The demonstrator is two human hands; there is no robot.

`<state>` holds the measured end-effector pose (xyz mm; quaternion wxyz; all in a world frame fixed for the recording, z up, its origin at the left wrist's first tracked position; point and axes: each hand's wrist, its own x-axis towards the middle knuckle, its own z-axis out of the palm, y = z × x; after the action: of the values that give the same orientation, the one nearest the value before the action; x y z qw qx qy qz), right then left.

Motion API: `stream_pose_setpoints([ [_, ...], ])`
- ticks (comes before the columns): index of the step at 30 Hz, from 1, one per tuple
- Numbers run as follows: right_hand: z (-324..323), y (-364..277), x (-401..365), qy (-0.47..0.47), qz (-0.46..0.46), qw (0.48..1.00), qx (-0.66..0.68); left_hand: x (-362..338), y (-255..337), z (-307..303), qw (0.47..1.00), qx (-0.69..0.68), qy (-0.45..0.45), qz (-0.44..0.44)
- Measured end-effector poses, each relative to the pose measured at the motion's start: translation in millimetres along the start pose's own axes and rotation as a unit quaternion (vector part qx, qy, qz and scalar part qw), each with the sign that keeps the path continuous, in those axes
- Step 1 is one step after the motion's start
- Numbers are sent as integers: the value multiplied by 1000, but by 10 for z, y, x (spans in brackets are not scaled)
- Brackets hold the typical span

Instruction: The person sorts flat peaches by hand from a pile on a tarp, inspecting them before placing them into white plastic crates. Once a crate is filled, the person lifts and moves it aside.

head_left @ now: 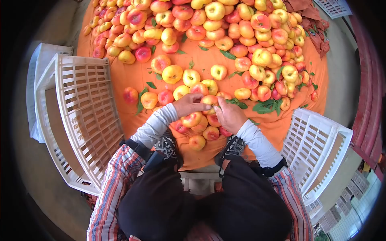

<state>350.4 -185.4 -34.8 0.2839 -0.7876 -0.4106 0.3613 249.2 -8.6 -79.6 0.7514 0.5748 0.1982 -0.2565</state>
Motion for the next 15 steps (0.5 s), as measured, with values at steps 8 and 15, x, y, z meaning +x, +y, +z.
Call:
stream_pose_setpoints([
  [8,-201,-52,-7,-179,24,947,267,-298,-4,-124,994,-34,-104,-19],
  [15,-355,-31,171,-253,19,946,-200,-481,55,-286,970,-226,-82,36],
])
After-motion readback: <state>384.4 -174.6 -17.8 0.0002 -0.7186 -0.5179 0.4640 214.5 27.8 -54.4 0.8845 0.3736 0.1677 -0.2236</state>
